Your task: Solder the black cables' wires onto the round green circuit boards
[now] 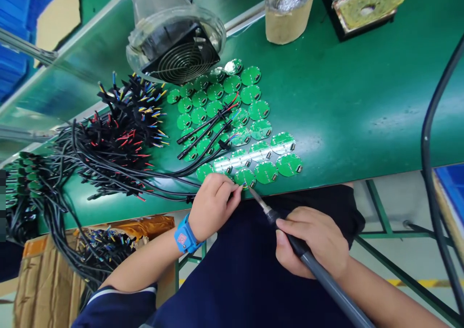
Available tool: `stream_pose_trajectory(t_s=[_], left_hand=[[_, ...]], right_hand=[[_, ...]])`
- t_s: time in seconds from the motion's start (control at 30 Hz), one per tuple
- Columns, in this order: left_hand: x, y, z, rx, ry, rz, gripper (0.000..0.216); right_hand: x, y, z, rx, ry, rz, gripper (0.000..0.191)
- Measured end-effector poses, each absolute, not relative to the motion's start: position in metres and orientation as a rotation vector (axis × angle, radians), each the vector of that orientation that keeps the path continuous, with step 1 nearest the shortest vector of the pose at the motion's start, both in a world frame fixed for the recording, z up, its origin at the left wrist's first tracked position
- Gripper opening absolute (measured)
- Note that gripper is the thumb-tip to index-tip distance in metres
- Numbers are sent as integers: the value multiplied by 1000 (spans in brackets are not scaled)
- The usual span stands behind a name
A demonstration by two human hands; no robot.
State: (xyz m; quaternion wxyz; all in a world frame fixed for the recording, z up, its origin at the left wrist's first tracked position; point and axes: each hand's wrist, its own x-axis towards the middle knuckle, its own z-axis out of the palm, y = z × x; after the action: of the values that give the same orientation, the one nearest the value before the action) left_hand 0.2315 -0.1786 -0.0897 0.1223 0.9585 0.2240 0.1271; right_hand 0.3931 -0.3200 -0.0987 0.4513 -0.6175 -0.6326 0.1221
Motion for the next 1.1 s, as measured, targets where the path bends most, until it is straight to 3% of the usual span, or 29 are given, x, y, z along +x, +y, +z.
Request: stream_pose_trajectory(t_s=[0.3, 0.5, 0.63, 1.1], left_hand=[[235, -178, -89, 2799, 700, 358, 16], [237, -180, -89, 2796, 753, 335, 18], [239, -181, -87, 2777, 818, 292, 20], [242, -174, -72, 2557, 883, 42, 23]], right_hand=[[388, -312, -95, -1582, -1695, 249, 5], [380, -313, -93, -1525, -1690, 138, 19], [384, -315, -91, -1643, -1649, 239, 6], [388, -307, -93, -1710, -1537, 376, 11]])
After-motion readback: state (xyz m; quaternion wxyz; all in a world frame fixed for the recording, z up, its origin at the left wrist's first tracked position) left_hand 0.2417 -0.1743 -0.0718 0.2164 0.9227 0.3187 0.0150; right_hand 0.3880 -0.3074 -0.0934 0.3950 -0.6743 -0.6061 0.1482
